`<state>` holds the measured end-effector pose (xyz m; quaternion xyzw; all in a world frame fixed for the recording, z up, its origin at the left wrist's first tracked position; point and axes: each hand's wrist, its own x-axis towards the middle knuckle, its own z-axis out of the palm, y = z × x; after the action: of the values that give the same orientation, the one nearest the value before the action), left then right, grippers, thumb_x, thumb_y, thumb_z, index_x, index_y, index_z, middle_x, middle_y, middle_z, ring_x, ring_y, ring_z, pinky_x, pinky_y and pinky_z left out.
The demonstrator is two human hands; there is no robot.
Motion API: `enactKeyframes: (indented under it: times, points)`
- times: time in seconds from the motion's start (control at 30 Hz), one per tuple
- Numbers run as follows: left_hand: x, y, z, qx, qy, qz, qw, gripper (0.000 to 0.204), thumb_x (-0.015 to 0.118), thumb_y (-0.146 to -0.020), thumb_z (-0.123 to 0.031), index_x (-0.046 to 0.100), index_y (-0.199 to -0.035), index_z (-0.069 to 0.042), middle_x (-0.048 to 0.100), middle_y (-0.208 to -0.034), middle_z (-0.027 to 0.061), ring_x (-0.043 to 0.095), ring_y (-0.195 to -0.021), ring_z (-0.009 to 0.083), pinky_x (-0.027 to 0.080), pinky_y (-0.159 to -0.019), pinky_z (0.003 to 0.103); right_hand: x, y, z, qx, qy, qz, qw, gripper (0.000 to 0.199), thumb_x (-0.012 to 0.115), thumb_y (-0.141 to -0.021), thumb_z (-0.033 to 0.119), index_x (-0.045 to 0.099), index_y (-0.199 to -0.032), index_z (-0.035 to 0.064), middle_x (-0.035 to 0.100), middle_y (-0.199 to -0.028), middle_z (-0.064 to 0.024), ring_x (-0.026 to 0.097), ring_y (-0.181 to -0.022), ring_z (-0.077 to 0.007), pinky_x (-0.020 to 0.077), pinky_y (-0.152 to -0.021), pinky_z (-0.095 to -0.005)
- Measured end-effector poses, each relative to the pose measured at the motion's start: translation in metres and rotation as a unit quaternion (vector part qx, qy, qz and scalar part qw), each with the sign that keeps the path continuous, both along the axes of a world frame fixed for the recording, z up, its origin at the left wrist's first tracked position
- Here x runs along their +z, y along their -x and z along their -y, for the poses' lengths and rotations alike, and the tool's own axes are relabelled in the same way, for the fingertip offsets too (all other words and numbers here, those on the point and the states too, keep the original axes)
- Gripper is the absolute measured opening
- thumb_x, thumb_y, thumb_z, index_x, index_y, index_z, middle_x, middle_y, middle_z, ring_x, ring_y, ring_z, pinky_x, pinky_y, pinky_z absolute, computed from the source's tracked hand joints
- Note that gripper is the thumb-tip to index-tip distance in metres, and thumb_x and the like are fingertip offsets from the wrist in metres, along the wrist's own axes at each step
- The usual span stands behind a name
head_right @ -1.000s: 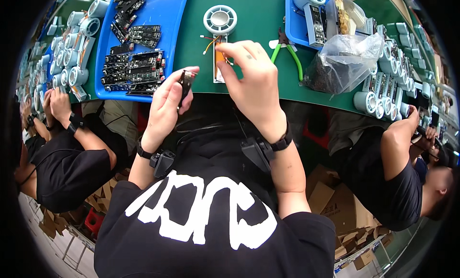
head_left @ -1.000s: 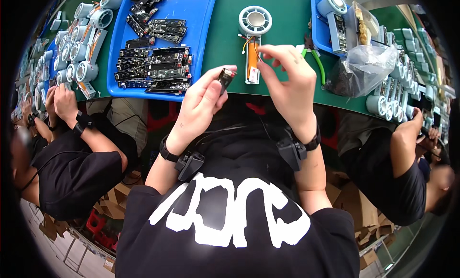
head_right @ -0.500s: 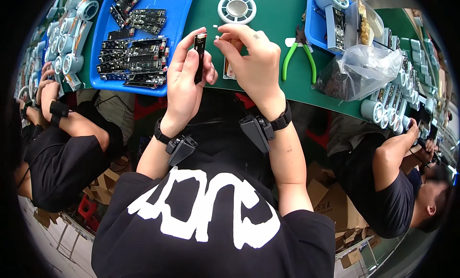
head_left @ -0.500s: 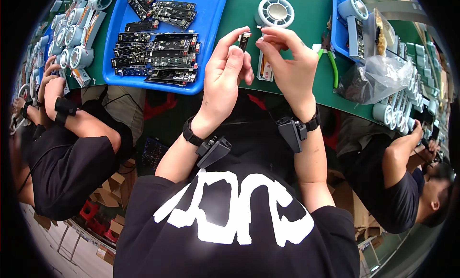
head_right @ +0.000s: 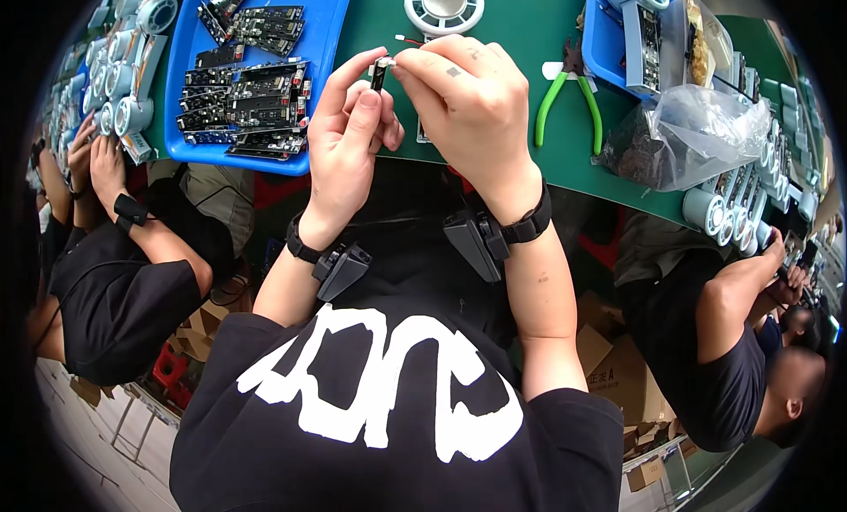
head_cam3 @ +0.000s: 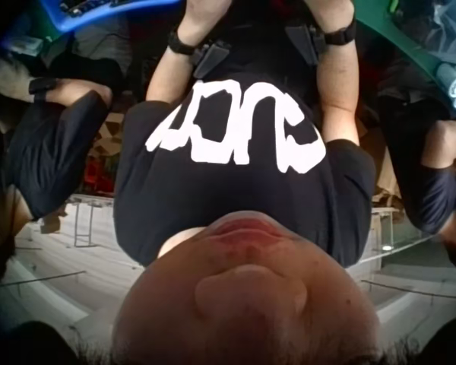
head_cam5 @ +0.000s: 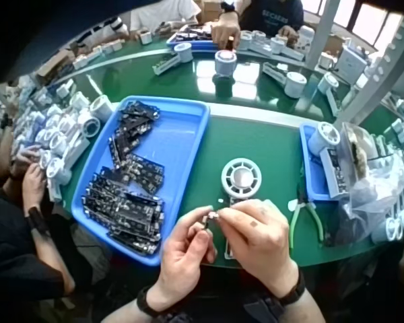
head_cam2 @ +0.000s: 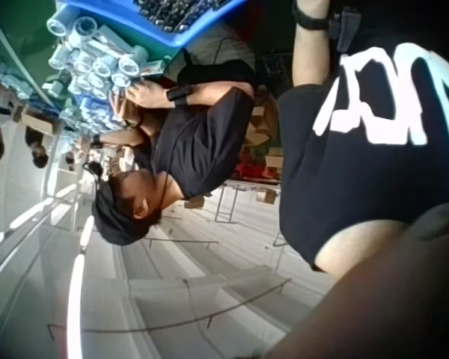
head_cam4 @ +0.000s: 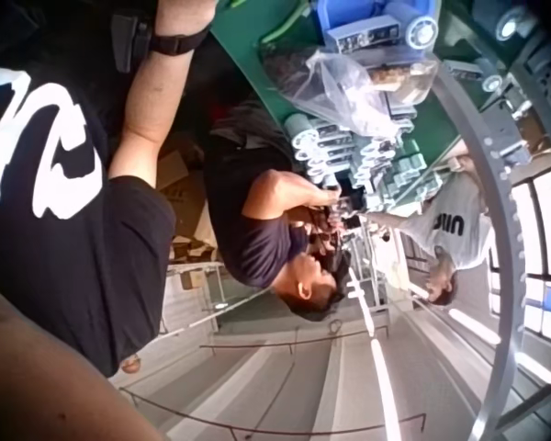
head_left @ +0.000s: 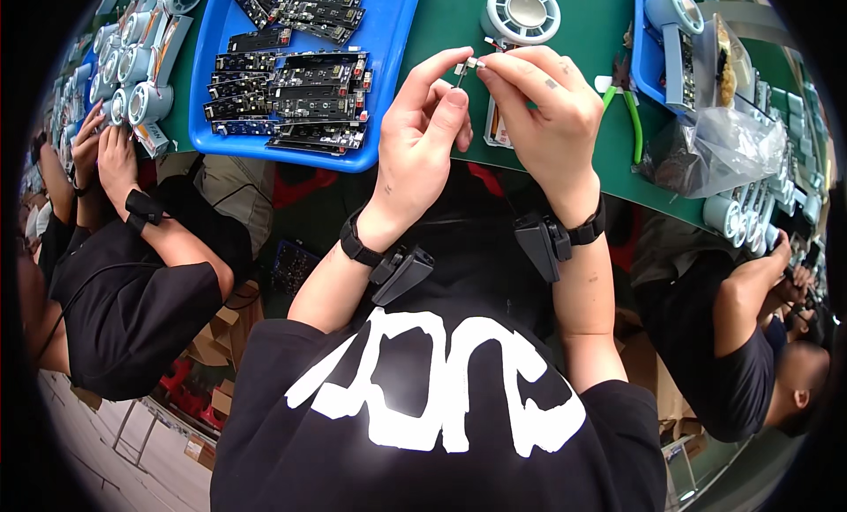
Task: Manually assembling small electronic components and circuit boards at a factory workstation.
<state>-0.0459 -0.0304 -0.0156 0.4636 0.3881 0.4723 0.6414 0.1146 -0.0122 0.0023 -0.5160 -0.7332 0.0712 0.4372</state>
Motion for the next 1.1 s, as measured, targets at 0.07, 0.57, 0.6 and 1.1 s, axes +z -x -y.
enactKeyframes:
  times: [0.07, 0.57, 0.6, 1.1]
  points:
    - [0.001, -0.001, 0.0, 0.002, 0.003, -0.011, 1.0, 0.04, 0.053, -0.108, -0.022, 0.049, -0.145, -0.007, 0.053, -0.081, 0.0018, 0.052, -0.064, 0.0087, 0.043, -0.057, 0.023, 0.0, -0.001, -0.001, 0.0, 0.0, -0.003, 1.0, 0.015, 0.082, -0.08, 0.007, 0.078, -0.095, 0.0089, 0.072, -0.09, -0.0056, 0.068, -0.079, -0.0207, 0.0537, -0.067, -0.0304]
    - [0.008, -0.006, -0.002, 0.058, -0.016, -0.164, 0.985, 0.033, 0.064, -0.101, -0.012, 0.061, -0.133, -0.01, 0.055, -0.079, -0.0018, 0.044, -0.06, 0.002, 0.036, -0.051, 0.02, 0.0, -0.007, -0.007, 0.01, -0.025, 0.089, 0.996, 0.012, 0.081, -0.079, 0.011, 0.076, -0.09, 0.0093, 0.072, -0.085, -0.0031, 0.066, -0.073, -0.0221, 0.0504, -0.065, -0.0319]
    - [0.008, -0.006, -0.002, 0.059, -0.014, -0.164, 0.985, 0.032, 0.064, -0.1, -0.012, 0.062, -0.133, -0.01, 0.055, -0.079, -0.0017, 0.043, -0.06, 0.0019, 0.036, -0.052, 0.021, -0.001, -0.008, -0.007, 0.01, -0.024, 0.087, 0.996, 0.012, 0.081, -0.079, 0.011, 0.076, -0.09, 0.0093, 0.072, -0.085, -0.0031, 0.066, -0.073, -0.0221, 0.0504, -0.065, -0.0319]
    - [0.002, -0.006, -0.005, 0.051, -0.053, -0.212, 0.974, 0.03, 0.061, -0.101, -0.012, 0.062, -0.132, -0.011, 0.062, -0.079, 0.004, 0.053, -0.062, 0.0054, 0.042, -0.054, 0.023, 0.004, -0.023, -0.017, 0.1, -0.001, 0.111, 0.989, 0.011, 0.08, -0.081, 0.011, 0.075, -0.09, 0.0076, 0.071, -0.084, -0.0037, 0.067, -0.072, -0.0225, 0.0529, -0.066, -0.032]
